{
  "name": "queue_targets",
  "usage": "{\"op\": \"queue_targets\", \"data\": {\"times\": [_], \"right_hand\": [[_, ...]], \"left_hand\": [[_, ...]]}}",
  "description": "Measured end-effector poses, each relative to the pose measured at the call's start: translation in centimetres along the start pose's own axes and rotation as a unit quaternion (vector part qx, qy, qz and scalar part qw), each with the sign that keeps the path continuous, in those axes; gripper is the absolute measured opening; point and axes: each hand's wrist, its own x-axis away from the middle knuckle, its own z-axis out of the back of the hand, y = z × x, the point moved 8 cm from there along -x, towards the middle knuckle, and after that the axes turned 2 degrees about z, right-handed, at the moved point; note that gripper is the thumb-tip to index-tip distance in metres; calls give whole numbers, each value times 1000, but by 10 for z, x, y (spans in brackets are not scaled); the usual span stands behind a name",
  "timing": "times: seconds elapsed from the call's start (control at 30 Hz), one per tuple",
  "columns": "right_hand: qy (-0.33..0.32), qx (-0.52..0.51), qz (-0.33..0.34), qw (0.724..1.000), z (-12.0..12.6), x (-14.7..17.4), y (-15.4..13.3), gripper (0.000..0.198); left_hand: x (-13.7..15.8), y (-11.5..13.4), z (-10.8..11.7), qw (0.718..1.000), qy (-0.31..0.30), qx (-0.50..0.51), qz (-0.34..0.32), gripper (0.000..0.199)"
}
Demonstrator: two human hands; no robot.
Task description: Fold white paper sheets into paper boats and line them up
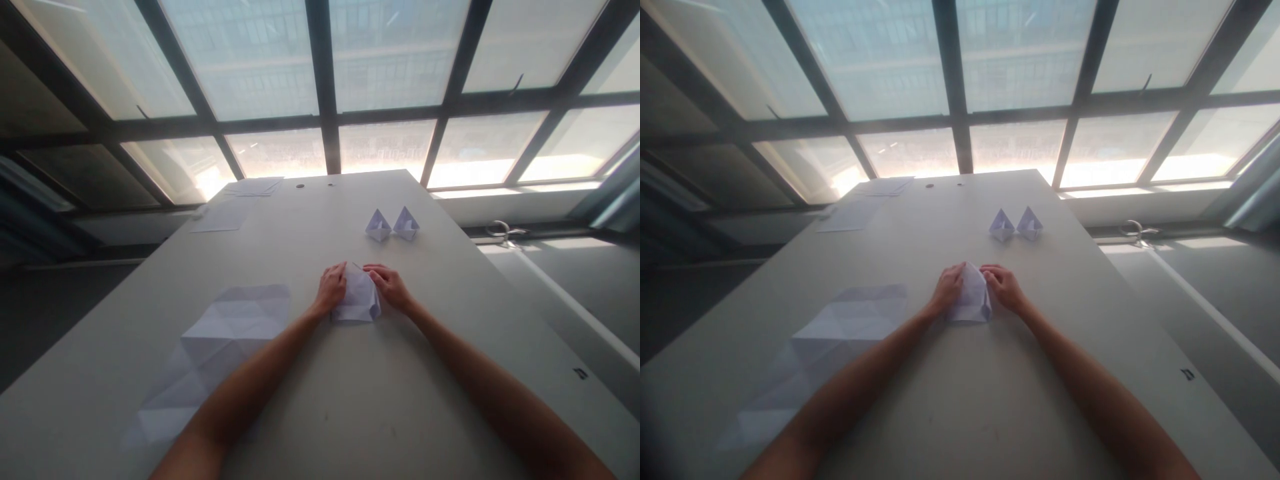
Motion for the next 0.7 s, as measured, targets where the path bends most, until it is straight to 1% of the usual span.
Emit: {"op": "queue_targets", "data": {"times": [0.03, 0.1, 0.17, 0.2, 0.27, 0.33, 0.4, 0.43, 0.5, 0.53, 0.6, 0.63, 0.7], "right_hand": [[-20, 40, 17, 999, -6, 2, -3, 46], [-70, 128, 33, 989, -20, 8, -3, 44], [-128, 219, 41, 966, -32, 13, -1, 46], [-157, 260, 46, 952, -38, 16, 0, 49], [-200, 324, 56, 923, -46, 21, 1, 55], [-225, 362, 61, 902, -51, 24, 1, 60], [-230, 385, 60, 892, -53, 24, 1, 64], [-226, 393, 56, 890, -52, 24, 2, 66], [-208, 405, 44, 889, -49, 22, 4, 70], [-194, 411, 36, 890, -45, 20, 5, 71], [-159, 425, 17, 891, -35, 16, 9, 73], [-143, 430, 8, 891, -30, 13, 12, 72], [-127, 434, -5, 892, -23, 10, 17, 70]], "left_hand": [[-3, -7, 3, 998, 20, 58, 25, 48], [-7, -21, 9, 980, 64, 174, 75, 48], [-7, -32, 12, 953, 99, 262, 116, 46], [-7, -35, 14, 943, 111, 286, 129, 46], [-5, -36, 17, 938, 128, 296, 131, 45], [-1, -29, 23, 950, 142, 259, 104, 42], [3, -15, 27, 968, 144, 200, 52, 37], [5, -6, 27, 977, 132, 167, 17, 35], [10, 16, 18, 991, 68, 99, -64, 32], [14, 26, 10, 992, 24, 66, -104, 32], [20, 40, -7, 985, -55, -2, -166, 34], [23, 43, -14, 979, -84, -37, -181, 37], [25, 43, -25, 968, -129, -103, -187, 45]]}}
